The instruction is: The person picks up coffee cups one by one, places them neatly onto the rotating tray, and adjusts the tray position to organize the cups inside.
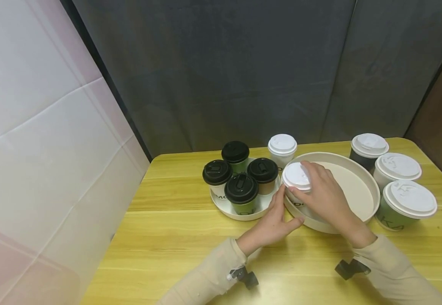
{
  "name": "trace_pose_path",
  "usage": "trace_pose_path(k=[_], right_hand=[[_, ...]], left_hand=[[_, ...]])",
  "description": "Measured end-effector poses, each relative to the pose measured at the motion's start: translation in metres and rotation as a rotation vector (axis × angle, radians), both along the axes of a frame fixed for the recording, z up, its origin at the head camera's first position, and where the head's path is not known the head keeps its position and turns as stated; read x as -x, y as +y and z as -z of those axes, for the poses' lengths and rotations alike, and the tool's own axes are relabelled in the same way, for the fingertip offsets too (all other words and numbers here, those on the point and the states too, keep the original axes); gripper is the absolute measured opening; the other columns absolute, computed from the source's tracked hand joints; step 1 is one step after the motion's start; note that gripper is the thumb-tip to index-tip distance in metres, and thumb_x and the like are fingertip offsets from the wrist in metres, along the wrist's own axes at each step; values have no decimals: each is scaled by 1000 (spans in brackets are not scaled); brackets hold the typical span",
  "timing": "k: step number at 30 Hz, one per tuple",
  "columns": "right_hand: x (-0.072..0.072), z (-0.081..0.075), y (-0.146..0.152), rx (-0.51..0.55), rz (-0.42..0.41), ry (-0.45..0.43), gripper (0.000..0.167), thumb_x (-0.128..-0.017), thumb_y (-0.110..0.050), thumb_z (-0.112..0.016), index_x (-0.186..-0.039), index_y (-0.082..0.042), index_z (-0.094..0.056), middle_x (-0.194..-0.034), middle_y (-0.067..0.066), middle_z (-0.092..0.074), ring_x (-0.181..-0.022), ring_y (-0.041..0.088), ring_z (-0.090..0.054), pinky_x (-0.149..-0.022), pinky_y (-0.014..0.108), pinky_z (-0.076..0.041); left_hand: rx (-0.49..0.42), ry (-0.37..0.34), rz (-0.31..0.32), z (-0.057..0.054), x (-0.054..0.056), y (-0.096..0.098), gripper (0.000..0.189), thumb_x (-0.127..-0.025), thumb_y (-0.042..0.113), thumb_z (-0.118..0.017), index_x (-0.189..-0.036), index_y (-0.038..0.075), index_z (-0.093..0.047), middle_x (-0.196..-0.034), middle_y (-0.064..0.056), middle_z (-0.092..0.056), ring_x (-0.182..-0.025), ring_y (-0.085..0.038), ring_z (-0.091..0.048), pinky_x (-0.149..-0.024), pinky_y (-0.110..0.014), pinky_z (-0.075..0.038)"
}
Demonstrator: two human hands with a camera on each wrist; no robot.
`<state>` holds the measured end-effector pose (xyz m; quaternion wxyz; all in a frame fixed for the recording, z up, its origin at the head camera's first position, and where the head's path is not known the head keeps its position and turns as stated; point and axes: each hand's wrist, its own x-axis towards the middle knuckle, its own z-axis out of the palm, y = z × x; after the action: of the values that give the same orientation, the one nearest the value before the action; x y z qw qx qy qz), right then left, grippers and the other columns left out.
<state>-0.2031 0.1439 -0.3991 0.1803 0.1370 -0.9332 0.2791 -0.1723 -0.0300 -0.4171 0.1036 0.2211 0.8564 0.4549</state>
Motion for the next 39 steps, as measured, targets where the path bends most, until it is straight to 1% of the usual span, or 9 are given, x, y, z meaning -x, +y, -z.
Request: trace_pose_path(k=[9,16,23,26,29,35,39], right_hand=[[1,1,-1,-14,6,-11,75,-85,-36,-75,-141,1,-42,-138,27,-51,-118,44,-50,-96,60,-45],[0,0,-2,-29,9,-4,74,-86,-35,-74,-141,1,-42,-138,28,-50,-118,45,-50,-97,61,-45],[-1,3,-1,-40,4,29,75,-85,-36,-74,-141,2,-42,-139,27,-50,-117,45,-50,-95,61,-46],[-1,3,0,-34,0,27,75,-85,-36,-74,-142,2,-41,-140,27,-49,-117,46,-50,-95,62,-45],[-2,2,0,-26,1,7,77,-86,-37,-74,-142,1,-40,-143,29,-45,-121,48,-48,-98,64,-43],[-11,-1,4,-4,17,-9,80,-85,-42,-74,-144,-2,-39,-149,32,-39,-130,51,-42,-102,69,-39],[-21,-3,10,19,22,-2,79,-85,-40,-75,-146,-4,-39,-151,29,-39,-133,49,-40,-103,69,-38]], left_hand=[[3,16,-4,3,1,0,97,-92,32,-62,-159,10,4,-167,-15,-7,-155,-26,-13,-125,-43,-26],[-5,-8,-6,2,0,-1,96,-92,30,-62,-159,12,4,-168,-11,-4,-155,-22,-11,-125,-42,-24],[-6,-20,-4,3,0,-2,95,-93,31,-62,-160,12,3,-168,-10,-4,-155,-21,-11,-125,-42,-25],[-3,-22,-7,3,0,-2,94,-93,32,-62,-160,12,2,-168,-10,-4,-155,-21,-12,-125,-42,-25],[2,-20,-8,3,-1,-2,94,-93,32,-62,-160,12,2,-168,-11,-5,-155,-22,-13,-125,-43,-25],[12,3,-26,3,-5,-3,94,-92,31,-63,-160,15,0,-167,-10,-8,-154,-23,-16,-123,-44,-28],[38,62,-36,3,-11,-4,95,-91,30,-64,-160,14,-1,-166,-10,-11,-154,-24,-18,-122,-45,-30]])
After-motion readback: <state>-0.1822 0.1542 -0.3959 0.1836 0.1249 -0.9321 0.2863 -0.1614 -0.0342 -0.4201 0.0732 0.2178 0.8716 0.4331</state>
